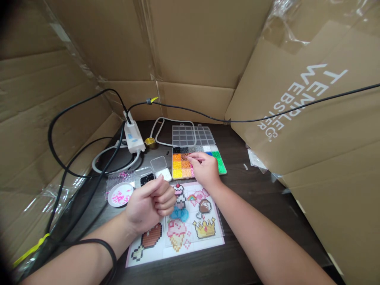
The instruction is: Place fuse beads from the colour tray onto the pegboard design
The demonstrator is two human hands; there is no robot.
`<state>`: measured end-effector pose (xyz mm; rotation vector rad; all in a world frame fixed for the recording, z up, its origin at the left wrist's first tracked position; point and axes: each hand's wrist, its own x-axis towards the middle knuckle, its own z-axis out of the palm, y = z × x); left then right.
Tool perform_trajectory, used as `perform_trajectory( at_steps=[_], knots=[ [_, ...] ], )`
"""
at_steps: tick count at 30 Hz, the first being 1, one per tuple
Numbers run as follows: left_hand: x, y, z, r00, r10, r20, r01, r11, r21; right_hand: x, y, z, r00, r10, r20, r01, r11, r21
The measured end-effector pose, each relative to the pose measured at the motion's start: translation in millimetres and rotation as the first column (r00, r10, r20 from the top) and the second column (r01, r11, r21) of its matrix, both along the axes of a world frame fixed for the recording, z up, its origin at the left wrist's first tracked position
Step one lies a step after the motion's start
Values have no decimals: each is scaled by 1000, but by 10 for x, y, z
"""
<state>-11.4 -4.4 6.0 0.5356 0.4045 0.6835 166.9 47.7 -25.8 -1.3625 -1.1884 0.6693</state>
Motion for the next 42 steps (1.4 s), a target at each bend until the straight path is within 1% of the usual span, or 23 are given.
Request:
perform_trajectory(
  at_steps=[11, 18, 32, 42],
  knots=[
    [-5, -10, 28, 1000, -7, 5, 7, 1000, 6, 3, 8, -13, 997, 47, 60, -47, 999, 4],
    [-6, -11, 17, 1000, -5, 9, 4, 1000, 12, 1, -8, 3, 995, 72, 64, -73, 997, 9],
    [-8, -11, 12, 1000, -13, 10, 13, 1000, 10, 15, 28, -40, 995, 62, 74, -63, 998, 5],
    [-4, -11, 13, 1000, -11, 4, 10, 1000, 9, 8, 28, -19, 996, 51, 78, -52, 999, 14]
  ],
)
